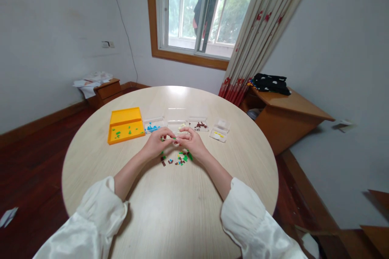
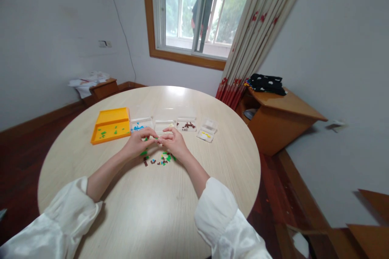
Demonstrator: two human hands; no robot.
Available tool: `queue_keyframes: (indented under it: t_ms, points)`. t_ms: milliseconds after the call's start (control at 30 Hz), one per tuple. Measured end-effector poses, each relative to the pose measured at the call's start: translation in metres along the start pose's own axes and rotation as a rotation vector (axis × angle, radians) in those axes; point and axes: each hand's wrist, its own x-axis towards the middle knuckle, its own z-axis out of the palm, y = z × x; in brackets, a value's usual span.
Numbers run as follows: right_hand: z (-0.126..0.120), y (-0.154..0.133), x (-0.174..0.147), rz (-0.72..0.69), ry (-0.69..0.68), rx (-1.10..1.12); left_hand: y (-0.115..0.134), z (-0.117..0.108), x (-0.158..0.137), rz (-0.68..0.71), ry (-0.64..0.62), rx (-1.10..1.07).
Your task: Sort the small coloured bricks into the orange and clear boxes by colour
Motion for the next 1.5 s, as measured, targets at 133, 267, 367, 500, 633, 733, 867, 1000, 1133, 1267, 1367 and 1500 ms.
queue_keyframes:
  t_ms: [133,267,367,500,633,733,867,1000,1133,1267,1367,1500]
  points:
    - [0.0,0.0,0.0,-0.009,0.014,0.021,0.001,0.0,0.0,0.029,0.037,-0.021]
    - [-0.002,0.0,0.0,-0.004,0.0,0.041,0.002,-0.001,-0.001,0.045,0.031,-0.029]
    - [-0.004,-0.001,0.0,0.019,-0.031,0.064,0.003,-0.002,0.0,0.05,0.004,-0.062]
    - [-0.007,-0.004,-0.003,0.041,-0.093,0.084,0.002,-0.003,-0.001,0.037,-0.041,-0.147]
    - [-0.009,-0.007,-0.005,0.06,-0.137,0.093,0.002,-0.004,-0.002,0.004,-0.095,-0.194]
    - [-0.01,-0.006,-0.005,0.084,-0.158,0.098,0.003,-0.004,-0.002,-0.003,-0.135,-0.204]
    - [-0.01,-0.007,-0.005,0.114,-0.159,0.1,0.004,-0.005,-0.002,0.002,-0.17,-0.196]
    - [-0.008,-0.008,-0.006,0.121,-0.141,0.105,0.002,-0.004,-0.002,-0.012,-0.162,-0.186]
    - [-0.007,-0.008,-0.005,0.11,-0.13,0.105,0.001,-0.003,-0.002,-0.018,-0.123,-0.163]
    - [-0.006,-0.008,-0.005,0.105,-0.127,0.103,0.002,-0.003,-0.001,-0.012,-0.119,-0.136]
    - [-0.006,-0.008,-0.005,0.102,-0.126,0.104,0.002,-0.004,-0.001,-0.013,-0.13,-0.126]
    - [-0.004,-0.007,-0.005,0.093,-0.116,0.095,0.002,-0.004,-0.002,-0.012,-0.14,-0.123]
